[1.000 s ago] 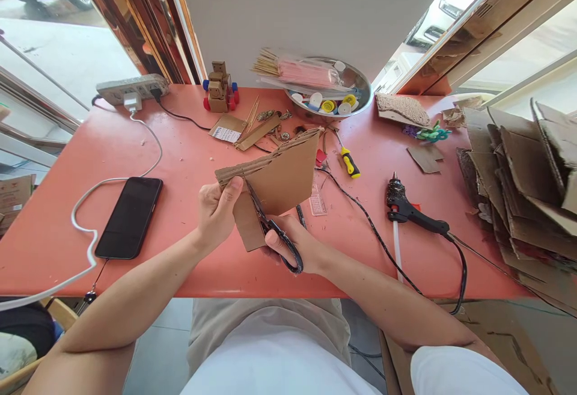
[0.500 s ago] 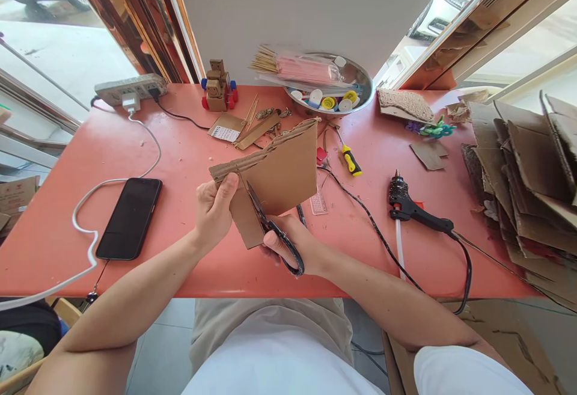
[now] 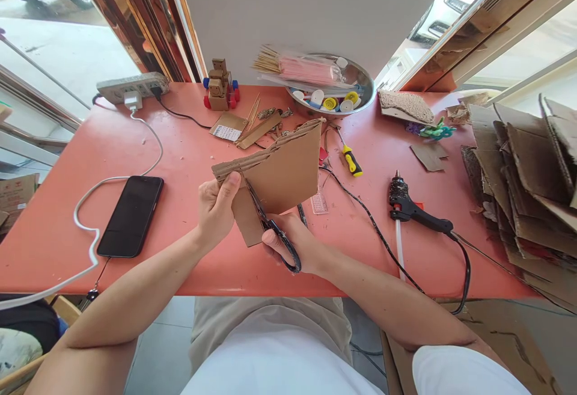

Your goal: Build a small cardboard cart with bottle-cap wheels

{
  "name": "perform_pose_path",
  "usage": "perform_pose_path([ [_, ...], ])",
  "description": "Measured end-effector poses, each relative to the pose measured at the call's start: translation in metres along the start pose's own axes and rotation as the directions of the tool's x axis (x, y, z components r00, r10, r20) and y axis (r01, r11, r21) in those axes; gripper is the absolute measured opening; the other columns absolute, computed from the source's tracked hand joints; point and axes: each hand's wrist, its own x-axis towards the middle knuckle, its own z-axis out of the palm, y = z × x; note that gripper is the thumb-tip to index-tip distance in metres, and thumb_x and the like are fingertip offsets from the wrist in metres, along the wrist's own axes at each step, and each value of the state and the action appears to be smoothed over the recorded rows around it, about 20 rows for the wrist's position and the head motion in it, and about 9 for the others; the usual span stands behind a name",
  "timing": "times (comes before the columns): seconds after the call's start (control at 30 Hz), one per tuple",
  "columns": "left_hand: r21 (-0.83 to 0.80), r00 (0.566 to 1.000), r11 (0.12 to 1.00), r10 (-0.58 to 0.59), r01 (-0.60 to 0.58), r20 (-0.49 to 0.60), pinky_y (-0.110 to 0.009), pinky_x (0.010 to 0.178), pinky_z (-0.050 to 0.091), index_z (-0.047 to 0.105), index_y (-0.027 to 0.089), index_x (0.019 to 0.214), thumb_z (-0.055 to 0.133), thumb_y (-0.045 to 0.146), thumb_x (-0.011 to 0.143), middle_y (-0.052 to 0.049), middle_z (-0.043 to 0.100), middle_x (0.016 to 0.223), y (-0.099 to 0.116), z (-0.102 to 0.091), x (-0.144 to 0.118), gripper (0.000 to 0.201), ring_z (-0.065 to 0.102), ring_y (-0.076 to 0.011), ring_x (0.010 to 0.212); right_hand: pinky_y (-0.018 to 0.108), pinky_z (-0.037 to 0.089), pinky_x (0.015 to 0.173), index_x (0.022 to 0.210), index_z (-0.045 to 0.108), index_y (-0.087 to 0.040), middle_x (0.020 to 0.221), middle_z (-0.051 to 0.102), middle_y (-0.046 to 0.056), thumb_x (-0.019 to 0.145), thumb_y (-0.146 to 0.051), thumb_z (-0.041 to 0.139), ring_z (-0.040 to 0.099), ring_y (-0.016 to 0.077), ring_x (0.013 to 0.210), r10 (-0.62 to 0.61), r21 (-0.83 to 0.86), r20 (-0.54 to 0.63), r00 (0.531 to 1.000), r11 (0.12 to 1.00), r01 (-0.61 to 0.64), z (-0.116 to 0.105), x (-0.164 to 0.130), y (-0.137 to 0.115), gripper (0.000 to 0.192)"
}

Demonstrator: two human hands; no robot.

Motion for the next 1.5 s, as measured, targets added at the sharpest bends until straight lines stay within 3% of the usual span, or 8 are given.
perform_pose_path([
  [0.53,-0.015,1.0,1.0,0.01,-0.01,0.009,-0.026,0.041,0.012,0.028,0.02,0.045,0.086,0.083,0.066,0.007,0.024,0.046,0.009,0.004,-0.001,0.088,0.019,-0.0051,0.045,0.024,0.034,0.036,0.072,0.043,-0.026,0.051,0.047,-0.008,0.076,-0.104,0.049,0.044,0.0071,0.038,0.061,0.106,-0.014,0.998,0.993,-0.059,0.008,0.003,0.002,0.079],
  [0.9,-0.069,0.997,0.995,-0.076,0.075,-0.013,-0.024,0.041,0.026,0.041,0.02,0.045,0.09,0.082,0.059,0.006,0.036,0.048,0.004,0.004,0.0,0.081,0.031,-0.0066,0.047,0.028,0.039,0.05,0.076,0.045,-0.024,0.064,0.05,-0.005,0.089,-0.097,0.042,0.046,0.0088,0.052,0.063,0.023,-0.014,0.998,0.998,-0.063,0.004,-0.001,-0.011,0.075],
  [1.23,-0.062,0.999,0.997,-0.039,0.04,0.015,-0.024,0.04,0.011,0.028,0.019,0.044,0.088,0.085,0.06,0.007,0.023,0.049,0.008,0.008,0.003,0.09,0.017,-0.0044,0.047,0.025,0.034,0.04,0.071,0.042,-0.026,0.052,0.047,-0.008,0.087,-0.091,0.059,0.042,0.0083,0.041,0.132,0.081,-0.063,0.989,0.989,-0.127,0.007,0.001,-0.009,0.069],
  [1.5,-0.094,0.999,0.995,-0.016,0.02,0.048,-0.023,0.038,0.013,0.025,0.019,0.046,0.088,0.081,0.064,0.007,0.022,0.049,0.009,0.008,0.002,0.091,0.018,-0.0035,0.045,0.026,0.032,0.038,0.065,0.041,-0.026,0.049,0.046,-0.007,0.075,-0.106,0.048,0.042,0.0084,0.039,0.117,0.049,-0.081,0.99,0.992,-0.113,0.009,0.004,-0.009,0.08],
])
